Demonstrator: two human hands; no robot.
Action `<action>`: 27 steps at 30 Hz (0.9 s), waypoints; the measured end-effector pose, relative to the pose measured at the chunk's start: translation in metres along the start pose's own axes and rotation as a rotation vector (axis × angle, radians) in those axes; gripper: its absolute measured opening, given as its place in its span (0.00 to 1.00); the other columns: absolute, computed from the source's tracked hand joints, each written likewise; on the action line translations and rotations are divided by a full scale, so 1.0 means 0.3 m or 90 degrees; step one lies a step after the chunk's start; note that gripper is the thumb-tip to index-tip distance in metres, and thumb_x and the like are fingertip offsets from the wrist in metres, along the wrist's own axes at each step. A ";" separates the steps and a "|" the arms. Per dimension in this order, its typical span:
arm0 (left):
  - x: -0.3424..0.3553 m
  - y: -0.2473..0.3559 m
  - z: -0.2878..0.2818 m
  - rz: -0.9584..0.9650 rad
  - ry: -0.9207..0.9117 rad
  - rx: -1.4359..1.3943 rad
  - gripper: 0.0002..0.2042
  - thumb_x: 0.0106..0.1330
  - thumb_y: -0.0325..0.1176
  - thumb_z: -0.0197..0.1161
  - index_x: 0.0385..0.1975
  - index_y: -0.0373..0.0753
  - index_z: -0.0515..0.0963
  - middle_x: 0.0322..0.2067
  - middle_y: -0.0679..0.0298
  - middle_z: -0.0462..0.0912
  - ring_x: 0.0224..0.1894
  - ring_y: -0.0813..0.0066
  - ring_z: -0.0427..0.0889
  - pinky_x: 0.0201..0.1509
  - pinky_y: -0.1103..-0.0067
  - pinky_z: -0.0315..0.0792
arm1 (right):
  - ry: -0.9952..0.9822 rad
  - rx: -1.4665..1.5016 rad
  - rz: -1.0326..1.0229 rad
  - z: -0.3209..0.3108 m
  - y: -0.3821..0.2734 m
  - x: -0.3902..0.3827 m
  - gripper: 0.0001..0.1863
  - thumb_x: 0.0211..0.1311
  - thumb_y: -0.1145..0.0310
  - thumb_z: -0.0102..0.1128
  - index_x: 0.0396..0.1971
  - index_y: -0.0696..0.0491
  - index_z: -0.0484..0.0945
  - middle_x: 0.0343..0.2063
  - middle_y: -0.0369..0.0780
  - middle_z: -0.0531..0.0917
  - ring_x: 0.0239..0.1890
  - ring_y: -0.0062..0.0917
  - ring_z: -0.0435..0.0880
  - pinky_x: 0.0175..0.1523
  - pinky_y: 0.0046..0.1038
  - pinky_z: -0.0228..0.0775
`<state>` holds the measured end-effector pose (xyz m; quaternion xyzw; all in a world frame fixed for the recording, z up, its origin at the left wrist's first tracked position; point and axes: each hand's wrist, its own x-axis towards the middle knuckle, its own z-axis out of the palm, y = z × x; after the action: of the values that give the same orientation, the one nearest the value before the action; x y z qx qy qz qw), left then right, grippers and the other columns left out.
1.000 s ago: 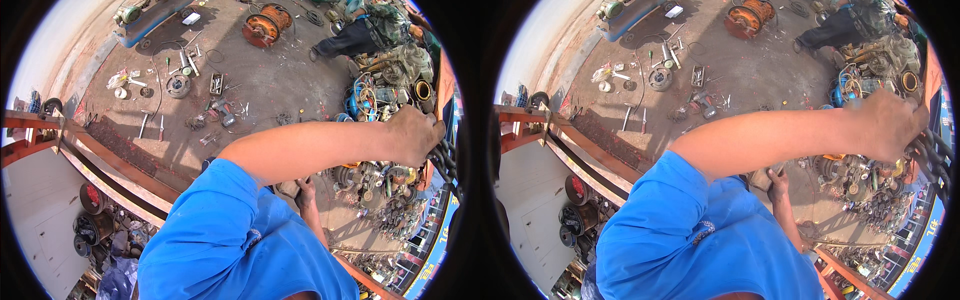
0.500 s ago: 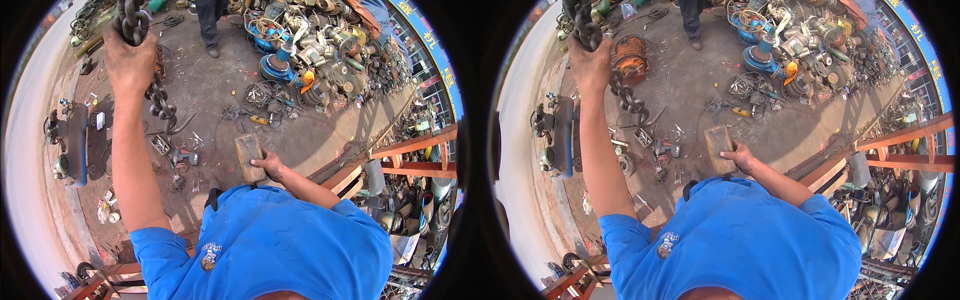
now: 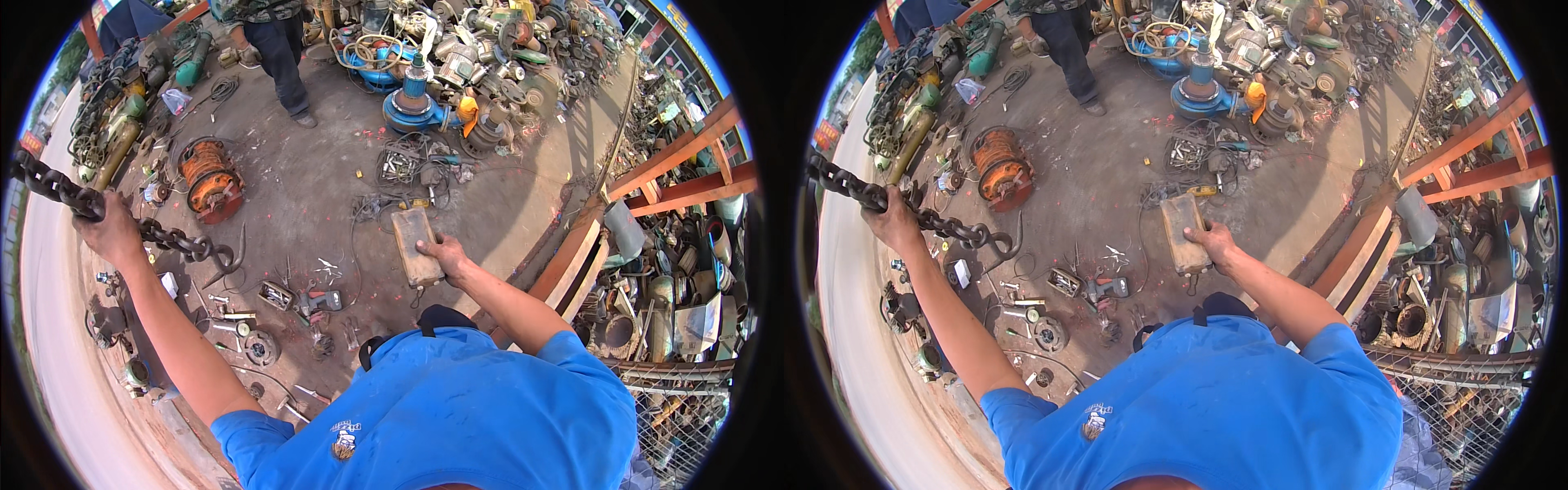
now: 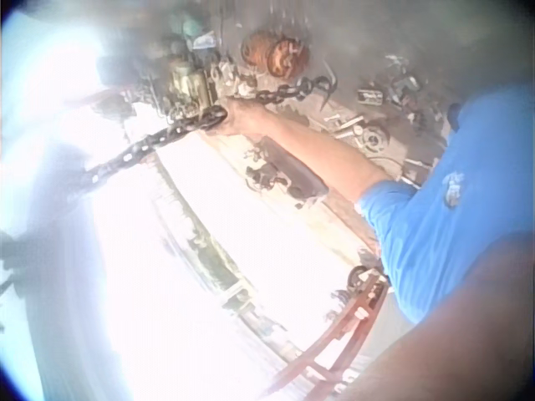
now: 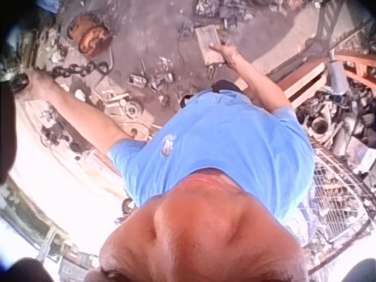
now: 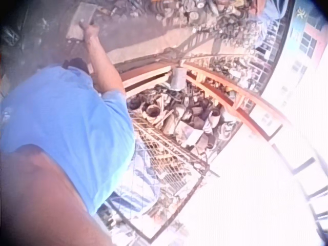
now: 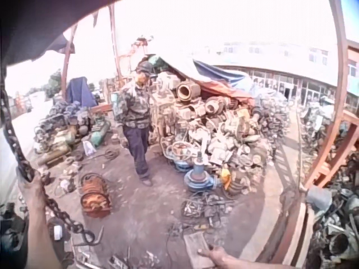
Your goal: The person uses a screwdriver to tighten screws on a motor and then moves a large orange winch with a chain. The person handles small parts from a container and positions the winch on a metal frame.
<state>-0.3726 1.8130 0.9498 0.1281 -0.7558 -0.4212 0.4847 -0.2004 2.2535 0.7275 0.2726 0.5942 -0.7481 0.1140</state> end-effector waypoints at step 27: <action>0.552 -0.489 0.275 0.015 0.335 0.170 0.20 0.53 0.33 0.67 0.39 0.26 0.70 0.30 0.58 0.77 0.30 0.72 0.75 0.36 0.75 0.71 | -0.027 -0.026 -0.204 0.231 -0.822 1.311 0.27 0.54 0.68 0.65 0.52 0.65 0.67 0.43 0.46 0.78 0.43 0.28 0.79 0.50 0.28 0.71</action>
<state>-0.5558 1.6658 0.9271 0.2869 -0.6542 -0.2647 0.6478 -0.6659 2.3138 0.7278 0.1559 0.6424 -0.7502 0.0112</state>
